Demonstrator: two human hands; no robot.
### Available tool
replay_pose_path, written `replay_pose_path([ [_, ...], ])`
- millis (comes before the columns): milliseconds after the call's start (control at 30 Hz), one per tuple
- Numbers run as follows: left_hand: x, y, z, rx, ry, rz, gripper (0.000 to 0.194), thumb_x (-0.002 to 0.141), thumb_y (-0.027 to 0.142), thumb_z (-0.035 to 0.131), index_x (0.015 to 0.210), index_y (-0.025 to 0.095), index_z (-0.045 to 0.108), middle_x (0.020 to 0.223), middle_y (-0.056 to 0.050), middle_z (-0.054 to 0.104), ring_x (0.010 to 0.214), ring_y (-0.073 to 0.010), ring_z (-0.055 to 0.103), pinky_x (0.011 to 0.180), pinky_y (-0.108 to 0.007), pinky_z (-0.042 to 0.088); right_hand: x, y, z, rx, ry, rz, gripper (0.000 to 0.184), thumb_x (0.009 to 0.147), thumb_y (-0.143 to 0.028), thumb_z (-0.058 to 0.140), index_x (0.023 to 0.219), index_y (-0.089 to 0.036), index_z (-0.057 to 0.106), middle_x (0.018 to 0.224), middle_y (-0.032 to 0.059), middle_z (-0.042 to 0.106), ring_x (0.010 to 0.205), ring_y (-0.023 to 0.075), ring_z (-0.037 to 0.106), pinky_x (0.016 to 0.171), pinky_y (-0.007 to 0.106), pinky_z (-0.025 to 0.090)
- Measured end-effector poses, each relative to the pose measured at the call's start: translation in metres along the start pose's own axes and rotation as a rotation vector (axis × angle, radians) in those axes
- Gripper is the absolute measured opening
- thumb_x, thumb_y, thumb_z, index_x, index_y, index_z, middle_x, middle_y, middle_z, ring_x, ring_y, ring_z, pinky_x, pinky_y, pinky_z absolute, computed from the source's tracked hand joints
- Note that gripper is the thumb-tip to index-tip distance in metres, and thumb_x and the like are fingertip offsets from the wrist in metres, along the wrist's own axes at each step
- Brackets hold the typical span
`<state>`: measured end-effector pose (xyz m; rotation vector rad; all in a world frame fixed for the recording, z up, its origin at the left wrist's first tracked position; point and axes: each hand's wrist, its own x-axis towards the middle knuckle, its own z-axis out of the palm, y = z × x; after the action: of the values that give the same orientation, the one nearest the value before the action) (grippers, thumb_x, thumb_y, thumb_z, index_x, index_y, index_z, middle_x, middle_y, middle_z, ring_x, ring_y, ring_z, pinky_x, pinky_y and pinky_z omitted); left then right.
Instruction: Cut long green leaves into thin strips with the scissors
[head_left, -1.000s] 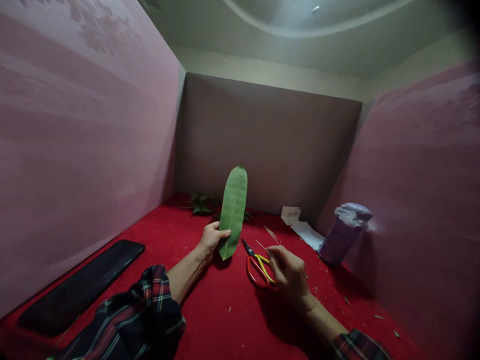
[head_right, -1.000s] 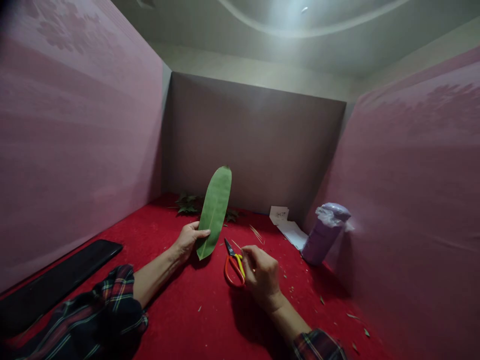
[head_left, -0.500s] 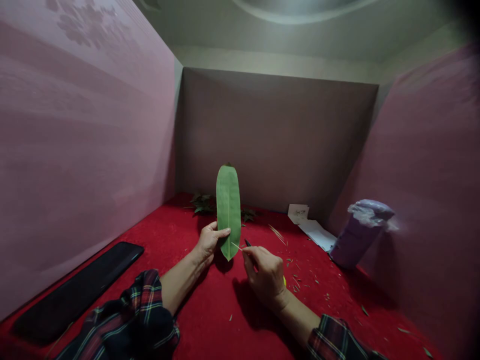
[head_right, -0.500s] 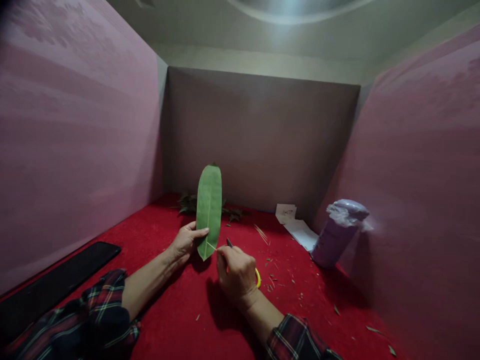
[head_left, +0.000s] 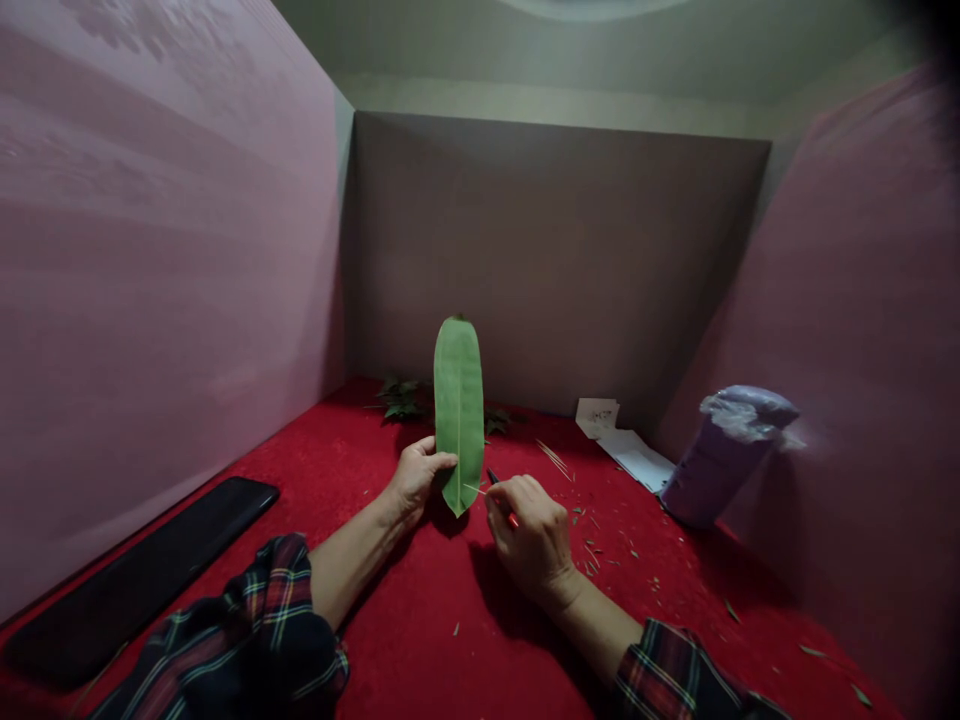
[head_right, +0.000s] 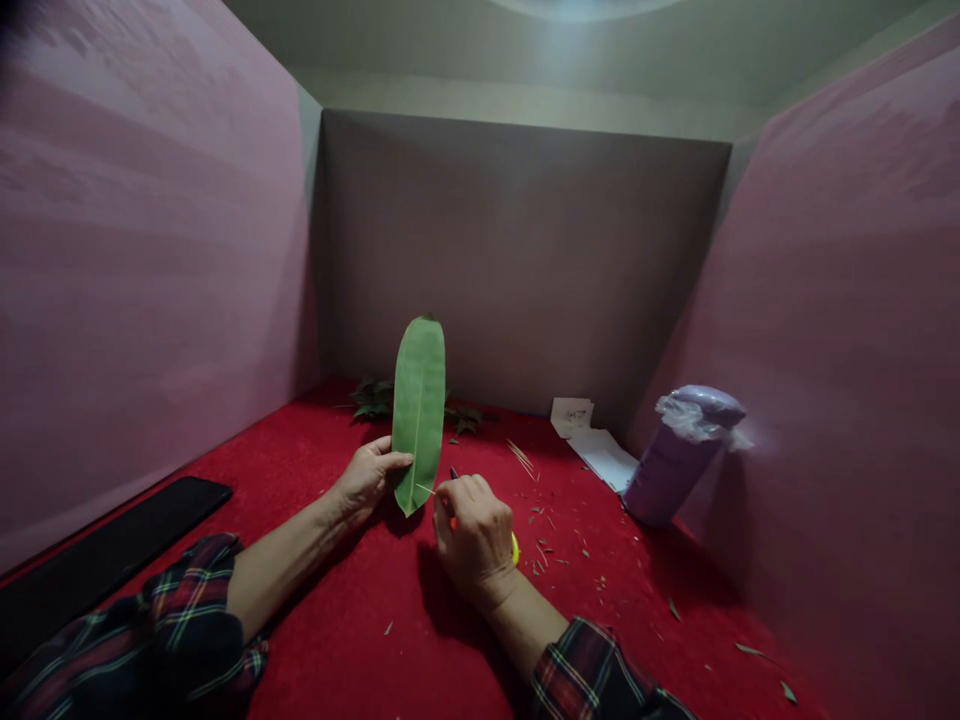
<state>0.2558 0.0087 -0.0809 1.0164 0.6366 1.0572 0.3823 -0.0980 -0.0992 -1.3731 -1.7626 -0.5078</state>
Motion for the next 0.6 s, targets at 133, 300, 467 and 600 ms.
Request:
replay_pose_path([
  [133,-0.0002,-0.0016,-0.0018,0.0,-0.044,0.033,0.03,0.05,0.016,0.071,0.079,0.011,0.064,0.07,-0.006,0.068,0.058,-0.0164,0.062,0.06,-0.029,0.049,0.0003,0.0003,0.0,-0.013,-0.013,-0.015,0.015,0.083,-0.016,0.045,0.07,-0.018,0.051,0.065,0.0024,0.051,0.064,0.0156,0.045,0.059,0.026,0.033],
  [300,-0.0014,-0.0023,-0.001,-0.001,-0.078,0.044,0.033,0.05,0.019,0.073,0.081,0.011,0.064,0.071,-0.005,0.068,0.06,-0.0165,0.062,0.061,-0.029,0.049,-0.0005,0.0006,0.0015,-0.018,-0.004,-0.014,0.014,0.081,-0.014,0.045,0.068,-0.018,0.049,0.063,0.0017,0.049,0.063,0.0154,0.045,0.058,0.026,0.033],
  [467,-0.0047,0.0006,0.0023,0.008,-0.078,0.033,0.034,0.049,0.02,0.075,0.079,0.01,0.064,0.07,-0.006,0.068,0.058,-0.0164,0.061,0.058,-0.029,0.049,-0.0013,0.0014,0.0042,-0.029,-0.022,-0.01,0.017,0.083,-0.013,0.044,0.067,-0.018,0.049,0.064,0.0016,0.047,0.065,0.0155,0.044,0.06,0.026,0.033],
  [600,-0.0055,-0.0001,0.0023,0.009,-0.091,0.034,0.034,0.051,0.02,0.074,0.082,0.01,0.063,0.073,-0.006,0.068,0.06,-0.0169,0.062,0.059,-0.029,0.049,-0.0013,0.0023,0.0055,-0.022,-0.045,-0.021,0.016,0.084,-0.014,0.043,0.069,-0.017,0.05,0.065,0.0026,0.048,0.067,0.0167,0.044,0.062,0.028,0.034],
])
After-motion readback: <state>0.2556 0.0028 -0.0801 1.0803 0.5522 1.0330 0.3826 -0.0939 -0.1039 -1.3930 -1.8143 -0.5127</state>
